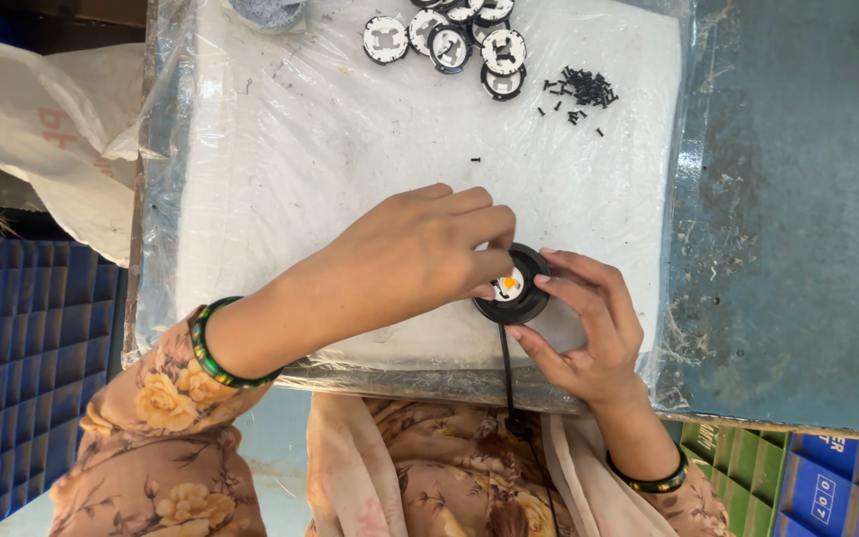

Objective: The person assembles a small LED light by placing a white LED module into a black circular housing, applying adhesive with a small spatula, and securing a white plastic cover over the module. The person then screws the cover into place by hand.

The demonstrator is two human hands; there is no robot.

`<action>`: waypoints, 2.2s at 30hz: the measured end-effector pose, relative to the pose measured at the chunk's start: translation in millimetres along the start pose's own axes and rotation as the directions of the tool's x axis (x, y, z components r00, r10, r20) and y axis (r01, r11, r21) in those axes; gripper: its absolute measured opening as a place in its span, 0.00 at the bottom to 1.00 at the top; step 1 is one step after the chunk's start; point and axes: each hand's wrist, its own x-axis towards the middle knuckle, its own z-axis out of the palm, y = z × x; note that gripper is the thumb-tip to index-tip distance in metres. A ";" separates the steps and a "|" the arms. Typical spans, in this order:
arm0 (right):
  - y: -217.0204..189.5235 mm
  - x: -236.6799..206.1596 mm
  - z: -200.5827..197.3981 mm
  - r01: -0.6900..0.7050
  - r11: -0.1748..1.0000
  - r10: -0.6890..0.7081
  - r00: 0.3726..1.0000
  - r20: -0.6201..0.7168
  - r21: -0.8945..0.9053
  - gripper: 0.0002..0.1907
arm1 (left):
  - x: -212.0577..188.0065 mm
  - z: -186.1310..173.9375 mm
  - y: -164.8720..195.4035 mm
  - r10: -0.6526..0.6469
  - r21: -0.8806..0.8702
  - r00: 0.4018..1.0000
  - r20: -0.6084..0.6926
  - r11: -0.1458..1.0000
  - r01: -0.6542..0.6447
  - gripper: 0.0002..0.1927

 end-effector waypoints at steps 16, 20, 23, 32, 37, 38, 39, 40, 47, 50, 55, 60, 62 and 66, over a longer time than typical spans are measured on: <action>0.8 -2.9 -1.7 0.002 0.998 -0.004 0.999 -0.039 -0.056 0.29 | 38.9 31.4 -4.7 0.128 0.303 0.988 0.086 0.941 -0.148 0.03; 1.5 -2.9 -1.6 0.012 0.999 -0.014 0.999 -0.050 -0.034 0.29 | 33.9 32.7 9.6 -0.018 0.353 0.992 0.124 0.935 -0.027 0.04; 2.3 -2.7 -1.7 0.017 1.000 -0.018 0.999 -0.043 -0.019 0.27 | 26.4 29.2 18.8 -0.084 0.331 0.989 0.126 0.943 0.038 0.05; 2.9 -1.2 -1.5 -0.002 0.999 0.002 1.000 -0.017 0.032 0.24 | 11.2 2.7 6.2 -0.114 0.122 0.989 0.091 0.987 0.103 0.07; 2.6 -0.2 -0.9 0.003 1.000 -0.002 1.000 -0.017 0.024 0.25 | 22.0 11.5 6.8 -0.032 0.176 0.991 0.128 0.984 0.009 0.03; 2.4 -0.6 -1.2 -0.001 1.000 0.001 1.000 -0.015 0.019 0.25 | 24.5 13.4 6.9 -0.030 0.184 0.988 0.149 0.983 0.002 0.04; 2.2 -1.1 -1.7 -0.005 1.000 0.005 1.000 -0.014 0.014 0.25 | 26.8 15.1 7.2 -0.028 0.193 0.985 0.170 0.981 -0.005 0.04; 2.1 -1.5 -2.2 -0.008 1.000 0.009 1.000 -0.013 0.010 0.25 | 28.8 16.3 7.5 -0.026 0.202 0.981 0.190 0.979 -0.013 0.05; 4.2 -3.0 -1.4 0.001 1.000 -0.001 1.000 -0.023 0.009 0.25 | 34.2 19.3 17.2 -0.083 0.284 0.970 0.228 0.959 0.016 0.07; 5.4 -3.8 -2.0 0.000 1.000 0.000 1.000 -0.021 0.009 0.25 | 34.2 19.2 21.4 -0.078 0.333 0.968 0.240 0.943 -0.007 0.06; 6.3 -4.1 -1.9 0.004 1.000 -0.004 1.000 -0.019 0.015 0.25 | 36.6 17.1 26.9 -0.127 0.364 0.946 0.297 0.931 0.011 0.07; 6.9 -4.5 -1.2 0.000 1.000 0.000 1.000 -0.018 0.010 0.25 | 34.7 11.3 32.6 -0.165 0.380 0.933 0.320 0.924 0.033 0.09; 7.3 -4.8 -1.1 -0.001 1.000 0.001 1.000 -0.017 0.010 0.25 | 34.4 10.2 34.5 -0.179 0.379 0.926 0.333 0.925 0.043 0.09; 8.2 -5.1 -0.8 -0.005 1.000 0.005 1.000 -0.015 0.021 0.25 | 34.0 11.7 37.0 -0.186 0.387 0.929 0.321 0.921 0.051 0.09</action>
